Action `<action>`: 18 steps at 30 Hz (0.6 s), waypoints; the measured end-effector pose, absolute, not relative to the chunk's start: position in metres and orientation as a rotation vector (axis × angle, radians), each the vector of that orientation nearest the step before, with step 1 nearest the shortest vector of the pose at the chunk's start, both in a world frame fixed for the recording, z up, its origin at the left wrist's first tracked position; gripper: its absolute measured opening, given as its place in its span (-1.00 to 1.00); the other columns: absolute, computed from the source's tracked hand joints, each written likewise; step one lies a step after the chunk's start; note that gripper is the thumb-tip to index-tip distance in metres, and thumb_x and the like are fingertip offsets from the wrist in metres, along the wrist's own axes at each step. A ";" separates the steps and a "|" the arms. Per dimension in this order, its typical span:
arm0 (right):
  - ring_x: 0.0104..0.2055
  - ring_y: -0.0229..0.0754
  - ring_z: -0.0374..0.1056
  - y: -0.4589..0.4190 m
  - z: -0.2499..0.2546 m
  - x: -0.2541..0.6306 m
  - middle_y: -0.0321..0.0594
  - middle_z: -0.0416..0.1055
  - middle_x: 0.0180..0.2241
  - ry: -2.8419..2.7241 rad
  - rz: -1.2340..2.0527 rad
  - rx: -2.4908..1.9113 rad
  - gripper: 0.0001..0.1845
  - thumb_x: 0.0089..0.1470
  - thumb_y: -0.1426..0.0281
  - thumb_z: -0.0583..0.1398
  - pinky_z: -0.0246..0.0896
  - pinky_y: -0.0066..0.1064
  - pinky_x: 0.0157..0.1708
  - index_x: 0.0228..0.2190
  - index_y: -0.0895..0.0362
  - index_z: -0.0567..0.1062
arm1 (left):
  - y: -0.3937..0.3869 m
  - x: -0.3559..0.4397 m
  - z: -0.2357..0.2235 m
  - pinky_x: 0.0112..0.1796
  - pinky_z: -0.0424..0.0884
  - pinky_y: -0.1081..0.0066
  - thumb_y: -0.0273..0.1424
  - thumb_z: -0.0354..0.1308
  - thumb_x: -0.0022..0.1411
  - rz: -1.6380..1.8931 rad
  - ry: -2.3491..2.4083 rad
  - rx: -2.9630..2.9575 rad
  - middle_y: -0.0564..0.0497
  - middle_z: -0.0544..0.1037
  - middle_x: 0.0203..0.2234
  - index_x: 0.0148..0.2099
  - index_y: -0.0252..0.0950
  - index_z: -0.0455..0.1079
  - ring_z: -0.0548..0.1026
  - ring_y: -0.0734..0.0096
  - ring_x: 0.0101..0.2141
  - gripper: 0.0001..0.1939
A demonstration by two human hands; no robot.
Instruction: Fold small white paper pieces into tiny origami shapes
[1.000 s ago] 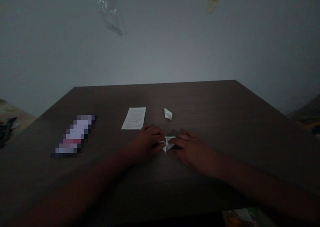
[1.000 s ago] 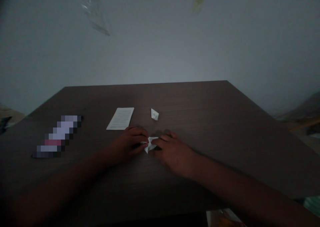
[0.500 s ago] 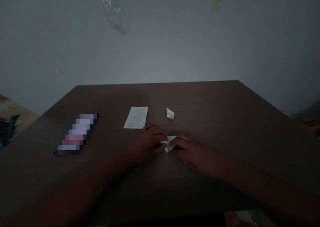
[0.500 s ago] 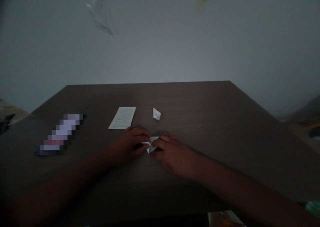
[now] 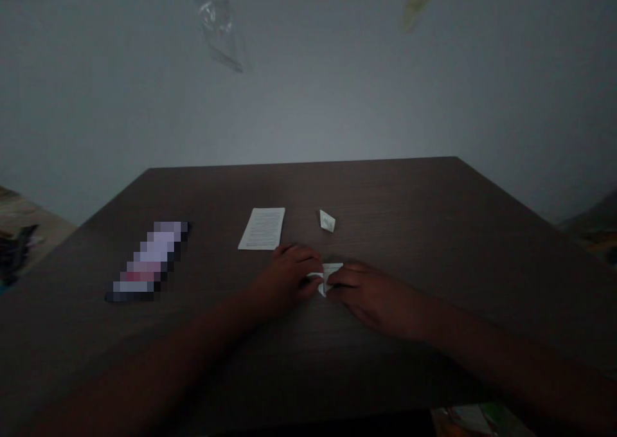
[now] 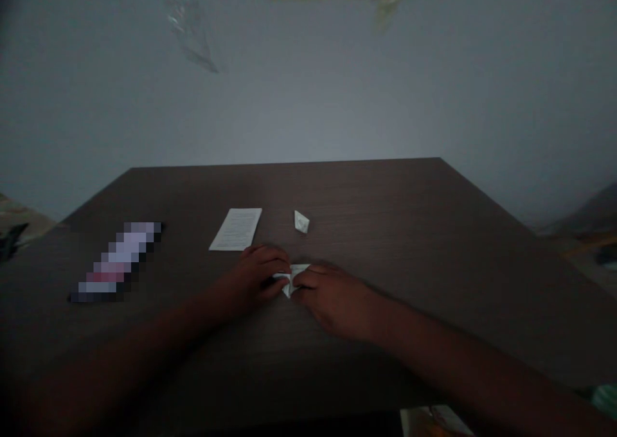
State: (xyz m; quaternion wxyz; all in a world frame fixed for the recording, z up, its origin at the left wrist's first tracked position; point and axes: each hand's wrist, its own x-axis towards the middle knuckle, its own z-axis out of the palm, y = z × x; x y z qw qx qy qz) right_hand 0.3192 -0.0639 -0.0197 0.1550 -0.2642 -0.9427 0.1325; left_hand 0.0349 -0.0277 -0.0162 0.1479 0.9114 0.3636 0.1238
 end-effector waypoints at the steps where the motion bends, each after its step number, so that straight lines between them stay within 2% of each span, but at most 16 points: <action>1: 0.26 0.03 0.69 -0.064 -0.021 0.320 -0.01 0.80 0.18 -2.690 0.394 -0.756 -0.61 0.55 0.62 0.25 0.61 -0.06 0.40 0.19 0.11 0.78 | -0.028 0.035 -0.016 0.40 0.48 -0.03 -0.53 0.31 0.61 0.358 1.056 2.621 -0.07 0.80 0.15 0.17 -0.16 0.70 0.73 0.02 0.21 -0.77; 6: 0.17 0.06 0.72 -0.062 -0.024 0.322 0.04 0.80 0.13 -2.644 0.460 -0.804 -0.59 0.52 0.63 0.24 0.67 -0.05 0.31 0.20 0.14 0.77 | -0.029 0.035 -0.014 0.48 0.40 -0.09 -0.48 0.28 0.62 0.300 1.061 2.612 -0.04 0.79 0.16 0.09 -0.11 0.70 0.73 0.00 0.22 -0.80; 10: 0.22 0.09 0.71 -0.061 -0.025 0.323 0.04 0.78 0.20 -2.629 0.472 -0.820 -0.54 0.51 0.64 0.23 0.67 -0.02 0.35 0.25 0.11 0.75 | -0.031 0.032 -0.011 0.55 0.31 -0.18 -0.48 0.28 0.64 0.308 1.035 2.606 -0.02 0.81 0.17 0.03 -0.11 0.72 0.74 0.00 0.23 -0.80; 14: 0.24 0.07 0.71 -0.060 -0.027 0.324 0.04 0.77 0.23 -2.629 0.455 -0.817 -0.53 0.49 0.65 0.25 0.65 -0.06 0.37 0.26 0.13 0.74 | -0.031 0.025 -0.008 0.52 0.41 -0.08 -0.43 0.42 0.58 0.330 0.972 2.595 -0.02 0.82 0.24 0.14 -0.06 0.77 0.73 -0.01 0.27 -0.80; 18: 0.31 0.06 0.69 -0.061 -0.029 0.324 0.03 0.75 0.27 -2.621 0.430 -0.806 -0.51 0.48 0.66 0.26 0.62 -0.07 0.41 0.28 0.13 0.73 | -0.032 0.024 -0.008 0.47 0.48 0.01 -0.42 0.45 0.59 0.345 0.993 2.582 -0.02 0.82 0.27 0.16 -0.06 0.77 0.74 0.01 0.27 -0.79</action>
